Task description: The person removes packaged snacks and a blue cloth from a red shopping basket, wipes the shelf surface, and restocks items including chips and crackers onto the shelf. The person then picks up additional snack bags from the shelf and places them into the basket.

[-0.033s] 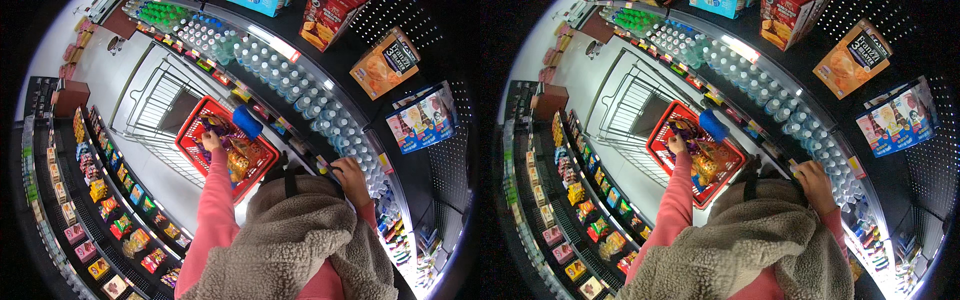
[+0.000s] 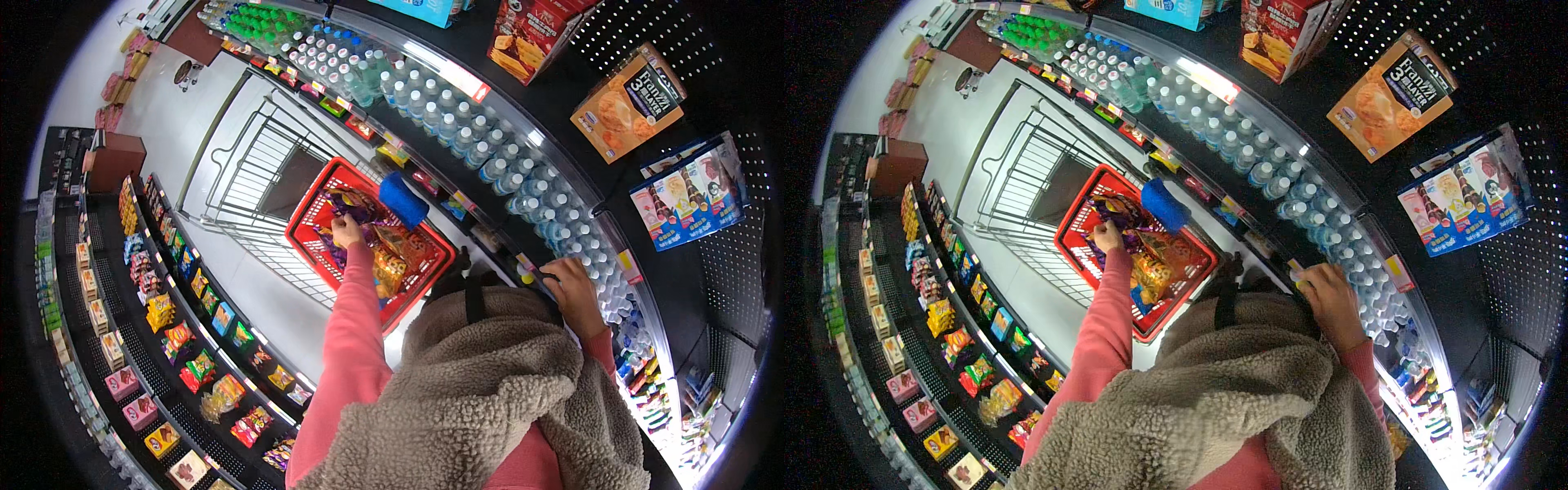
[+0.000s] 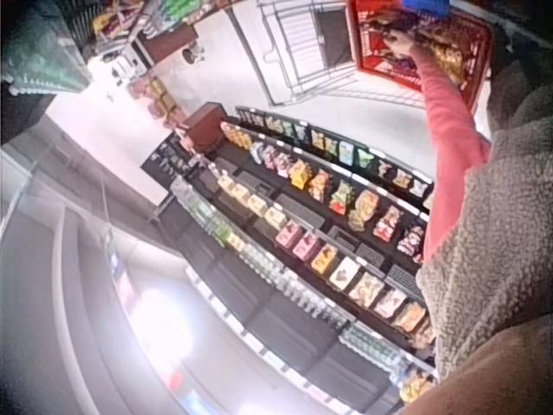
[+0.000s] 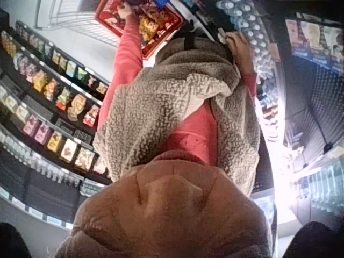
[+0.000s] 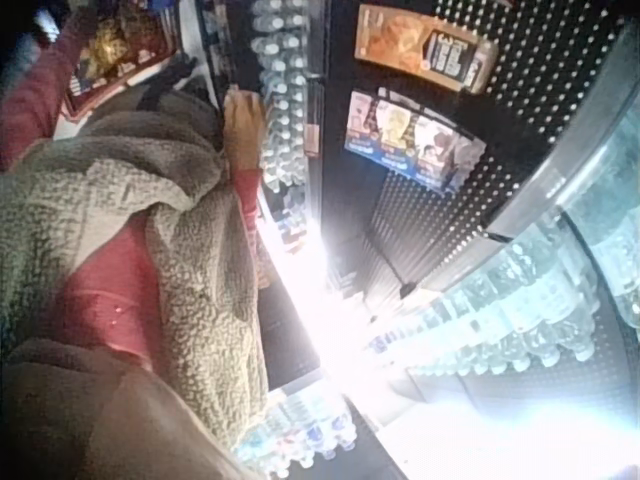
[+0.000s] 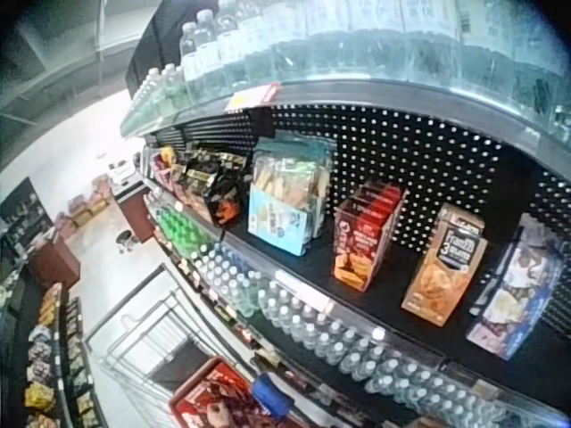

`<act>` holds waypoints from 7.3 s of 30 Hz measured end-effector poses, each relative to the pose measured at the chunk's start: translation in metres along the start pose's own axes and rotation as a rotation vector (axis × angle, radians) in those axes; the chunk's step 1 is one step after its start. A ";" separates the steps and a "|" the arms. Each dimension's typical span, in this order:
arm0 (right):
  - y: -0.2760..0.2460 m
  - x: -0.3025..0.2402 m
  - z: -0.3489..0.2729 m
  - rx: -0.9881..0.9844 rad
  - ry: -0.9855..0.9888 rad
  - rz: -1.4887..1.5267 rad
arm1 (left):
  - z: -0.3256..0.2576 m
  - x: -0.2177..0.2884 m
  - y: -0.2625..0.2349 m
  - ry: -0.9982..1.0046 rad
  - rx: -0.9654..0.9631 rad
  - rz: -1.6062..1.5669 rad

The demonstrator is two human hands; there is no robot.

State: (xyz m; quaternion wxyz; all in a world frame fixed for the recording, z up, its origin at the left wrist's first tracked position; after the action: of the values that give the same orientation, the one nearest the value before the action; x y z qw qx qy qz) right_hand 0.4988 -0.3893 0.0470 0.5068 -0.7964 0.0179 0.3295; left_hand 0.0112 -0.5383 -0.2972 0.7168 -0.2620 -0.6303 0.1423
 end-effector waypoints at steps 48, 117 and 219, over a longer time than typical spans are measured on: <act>-0.024 0.073 -0.106 0.473 0.515 1.573 | -0.390 0.477 -0.044 1.531 -1.618 -0.486; -0.166 0.488 -0.340 1.016 1.488 -0.548 | -0.461 0.480 0.079 1.921 -1.321 -0.438; -0.174 0.528 -0.198 1.191 1.299 0.012 | -0.461 0.475 0.064 1.895 -1.301 -0.277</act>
State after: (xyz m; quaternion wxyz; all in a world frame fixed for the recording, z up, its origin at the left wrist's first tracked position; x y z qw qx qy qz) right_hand 1.0758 -0.3058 -0.0478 0.7257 -0.4296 0.4756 -0.2500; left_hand 0.5490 -0.3228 0.0294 0.6409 -0.5117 0.1823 -0.5424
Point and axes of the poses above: each hand's wrist, its own z-axis towards the middle knuckle, its own y-axis out of the palm, x = y × z, the point moved 5 cm from there along z, towards the middle knuckle, and after that the axes turned 9 degrees about y, right-handed, at the moved point
